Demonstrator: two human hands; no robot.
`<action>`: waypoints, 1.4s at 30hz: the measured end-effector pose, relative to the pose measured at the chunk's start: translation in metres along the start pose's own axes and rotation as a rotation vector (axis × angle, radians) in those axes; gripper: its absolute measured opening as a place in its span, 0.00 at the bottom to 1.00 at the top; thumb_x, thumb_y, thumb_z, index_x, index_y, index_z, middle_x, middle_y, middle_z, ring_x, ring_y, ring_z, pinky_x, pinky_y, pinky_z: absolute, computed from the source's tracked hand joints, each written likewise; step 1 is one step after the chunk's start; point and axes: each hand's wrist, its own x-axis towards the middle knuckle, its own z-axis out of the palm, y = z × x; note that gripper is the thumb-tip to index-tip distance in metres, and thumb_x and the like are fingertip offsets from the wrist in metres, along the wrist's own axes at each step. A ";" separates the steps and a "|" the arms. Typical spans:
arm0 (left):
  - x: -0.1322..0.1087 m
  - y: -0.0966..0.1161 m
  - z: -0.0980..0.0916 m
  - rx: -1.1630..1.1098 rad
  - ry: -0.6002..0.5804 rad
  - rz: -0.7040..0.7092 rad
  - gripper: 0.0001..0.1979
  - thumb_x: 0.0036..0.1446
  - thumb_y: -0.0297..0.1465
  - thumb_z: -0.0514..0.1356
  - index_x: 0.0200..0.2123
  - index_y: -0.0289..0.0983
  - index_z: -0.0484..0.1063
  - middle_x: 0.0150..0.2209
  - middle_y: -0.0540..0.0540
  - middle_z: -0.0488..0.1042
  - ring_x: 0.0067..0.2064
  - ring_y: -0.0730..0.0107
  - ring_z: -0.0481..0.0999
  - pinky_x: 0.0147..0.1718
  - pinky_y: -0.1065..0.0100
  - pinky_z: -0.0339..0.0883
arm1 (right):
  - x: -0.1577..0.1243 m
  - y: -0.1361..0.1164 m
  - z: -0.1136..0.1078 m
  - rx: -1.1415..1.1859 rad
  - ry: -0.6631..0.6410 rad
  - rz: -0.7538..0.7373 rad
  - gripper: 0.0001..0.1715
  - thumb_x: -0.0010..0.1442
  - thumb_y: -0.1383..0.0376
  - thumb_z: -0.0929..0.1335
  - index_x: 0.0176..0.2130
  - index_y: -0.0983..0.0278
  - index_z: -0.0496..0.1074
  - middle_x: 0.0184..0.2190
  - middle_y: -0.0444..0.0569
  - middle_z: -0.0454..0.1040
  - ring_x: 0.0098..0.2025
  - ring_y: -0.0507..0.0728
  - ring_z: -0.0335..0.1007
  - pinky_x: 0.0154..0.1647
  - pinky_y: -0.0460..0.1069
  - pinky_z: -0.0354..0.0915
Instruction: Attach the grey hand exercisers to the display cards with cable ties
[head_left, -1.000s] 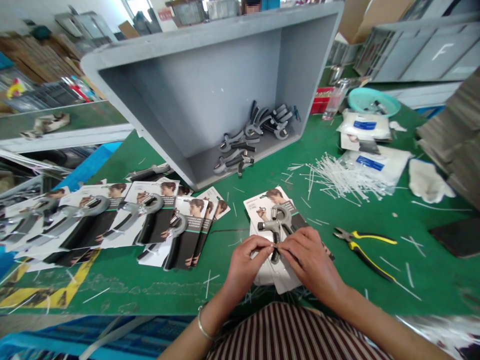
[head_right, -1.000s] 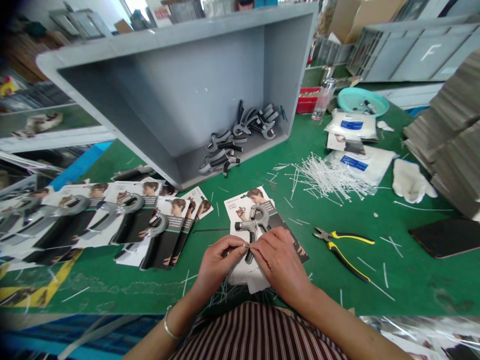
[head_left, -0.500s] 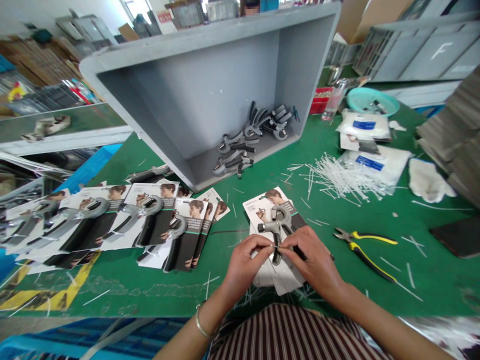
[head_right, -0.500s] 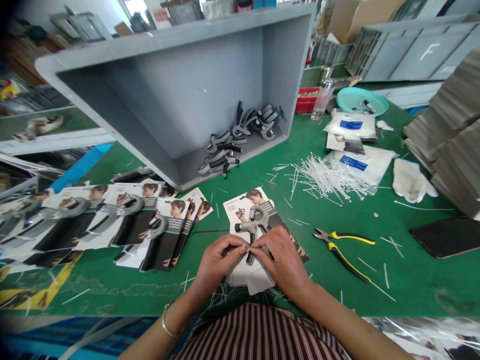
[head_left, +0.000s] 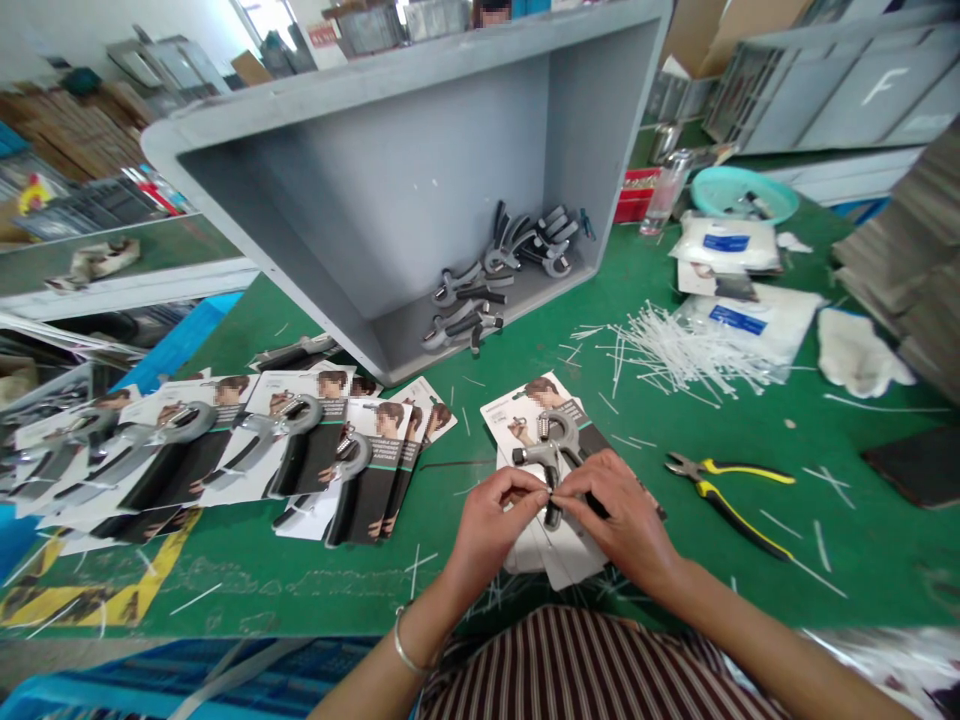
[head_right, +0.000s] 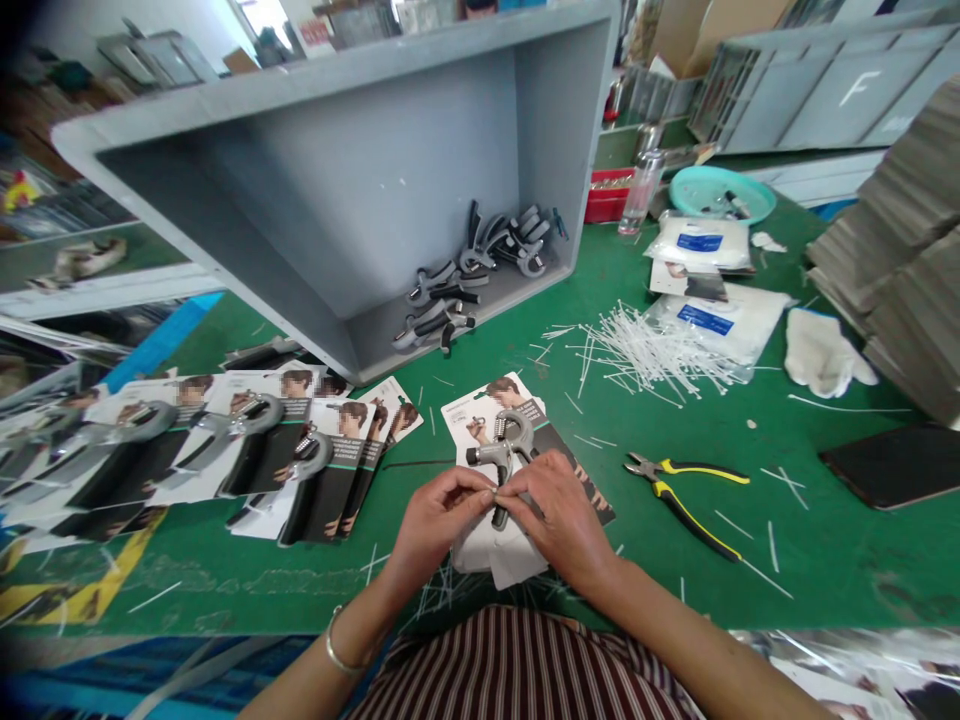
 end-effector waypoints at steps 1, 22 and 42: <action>0.000 0.000 0.001 0.026 -0.011 0.052 0.02 0.57 0.28 0.64 0.32 0.36 0.76 0.33 0.47 0.76 0.36 0.69 0.75 0.37 0.70 0.67 | 0.000 0.001 0.000 -0.010 -0.002 -0.003 0.02 0.62 0.68 0.71 0.36 0.61 0.72 0.32 0.45 0.77 0.38 0.58 0.68 0.42 0.53 0.61; 0.007 0.016 -0.008 0.298 -0.191 0.198 0.04 0.62 0.28 0.59 0.35 0.38 0.74 0.36 0.48 0.75 0.40 0.68 0.73 0.42 0.68 0.63 | -0.001 -0.003 -0.005 -0.058 -0.093 0.087 0.03 0.64 0.66 0.69 0.36 0.61 0.71 0.32 0.46 0.75 0.39 0.59 0.67 0.42 0.54 0.61; 0.005 0.027 -0.001 0.530 -0.031 0.467 0.08 0.57 0.22 0.56 0.29 0.38 0.71 0.30 0.47 0.74 0.36 0.65 0.71 0.41 0.62 0.65 | 0.001 -0.007 -0.004 -0.101 -0.052 0.036 0.01 0.64 0.67 0.68 0.37 0.60 0.72 0.38 0.49 0.75 0.44 0.59 0.66 0.48 0.57 0.59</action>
